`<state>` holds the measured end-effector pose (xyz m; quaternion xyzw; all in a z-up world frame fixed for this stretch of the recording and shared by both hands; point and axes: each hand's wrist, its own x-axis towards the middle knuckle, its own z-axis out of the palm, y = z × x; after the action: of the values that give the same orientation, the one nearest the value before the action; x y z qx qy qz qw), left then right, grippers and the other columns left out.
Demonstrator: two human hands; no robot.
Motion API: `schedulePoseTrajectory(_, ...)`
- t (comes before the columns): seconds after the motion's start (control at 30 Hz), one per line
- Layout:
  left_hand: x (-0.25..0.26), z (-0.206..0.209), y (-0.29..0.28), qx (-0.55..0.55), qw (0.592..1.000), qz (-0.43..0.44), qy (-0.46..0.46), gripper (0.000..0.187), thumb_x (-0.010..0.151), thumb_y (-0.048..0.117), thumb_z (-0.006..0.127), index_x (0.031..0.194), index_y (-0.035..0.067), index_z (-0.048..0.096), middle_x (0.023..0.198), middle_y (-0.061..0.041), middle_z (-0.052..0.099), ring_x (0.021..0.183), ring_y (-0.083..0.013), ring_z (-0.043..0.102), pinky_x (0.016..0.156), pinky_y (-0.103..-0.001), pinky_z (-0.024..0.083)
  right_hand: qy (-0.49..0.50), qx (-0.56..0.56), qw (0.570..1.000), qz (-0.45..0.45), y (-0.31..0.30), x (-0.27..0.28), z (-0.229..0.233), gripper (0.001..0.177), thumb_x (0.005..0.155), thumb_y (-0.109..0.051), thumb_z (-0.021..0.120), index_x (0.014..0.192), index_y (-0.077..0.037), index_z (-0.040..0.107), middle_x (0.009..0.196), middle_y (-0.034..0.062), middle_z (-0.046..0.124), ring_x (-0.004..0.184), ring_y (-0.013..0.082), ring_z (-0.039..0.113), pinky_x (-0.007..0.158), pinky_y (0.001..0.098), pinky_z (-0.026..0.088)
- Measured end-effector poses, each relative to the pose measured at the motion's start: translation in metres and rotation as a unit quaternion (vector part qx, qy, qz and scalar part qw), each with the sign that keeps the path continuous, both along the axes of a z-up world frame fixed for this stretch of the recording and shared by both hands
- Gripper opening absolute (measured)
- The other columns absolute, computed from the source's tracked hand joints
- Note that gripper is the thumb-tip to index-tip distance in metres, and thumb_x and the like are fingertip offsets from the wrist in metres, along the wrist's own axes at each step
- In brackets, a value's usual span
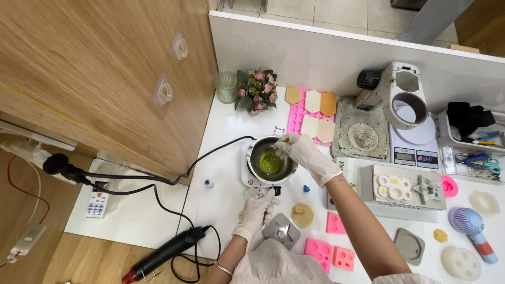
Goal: Adding dye and stirring melted wax in a melting pot at a workbench.
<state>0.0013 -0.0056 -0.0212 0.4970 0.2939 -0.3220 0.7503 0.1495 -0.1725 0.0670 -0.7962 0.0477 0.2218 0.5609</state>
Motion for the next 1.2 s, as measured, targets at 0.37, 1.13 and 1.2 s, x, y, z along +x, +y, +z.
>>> schedulePoseTrajectory(0.37,-0.008,0.015,-0.004,0.025,0.999,0.022,-0.026,0.038,0.097,0.040,0.068,0.087,0.003,0.070,0.059,0.005,0.050,0.043,-0.0061,0.040,0.038,-0.023,0.029,0.042,-0.054,0.996,0.056,0.004,-0.004,0.002,0.022,0.097,-0.022,0.067,0.101,0.000,0.070,0.080,0.0081,0.077,0.063,0.0149,0.070,0.047,0.0265,0.050)
schedulePoseTrajectory(1.13,-0.009,-0.038,0.037,0.135,0.988,0.040,-0.063,0.060,0.086,0.049,0.070,0.127,0.009,0.052,0.089,-0.003,0.069,0.073,-0.0093,0.064,0.063,-0.026,0.055,-0.071,-0.074,0.975,-0.197,-0.005,-0.065,-0.030,0.022,0.090,-0.025,0.075,0.103,-0.008,0.079,0.082,0.0048,0.078,0.072,0.0076,0.069,0.064,0.0244,0.052)
schedulePoseTrajectory(1.2,-0.012,-0.057,0.052,0.113,0.987,0.104,-0.044,0.063,0.088,0.049,0.071,0.128,0.004,0.054,0.085,-0.006,0.064,0.069,-0.0115,0.057,0.061,-0.028,0.051,-0.028,-0.064,0.972,-0.224,-0.003,-0.073,-0.023,0.021,0.091,-0.024,0.076,0.102,-0.006,0.080,0.081,0.0060,0.077,0.069,0.0089,0.064,0.062,0.0252,0.049)
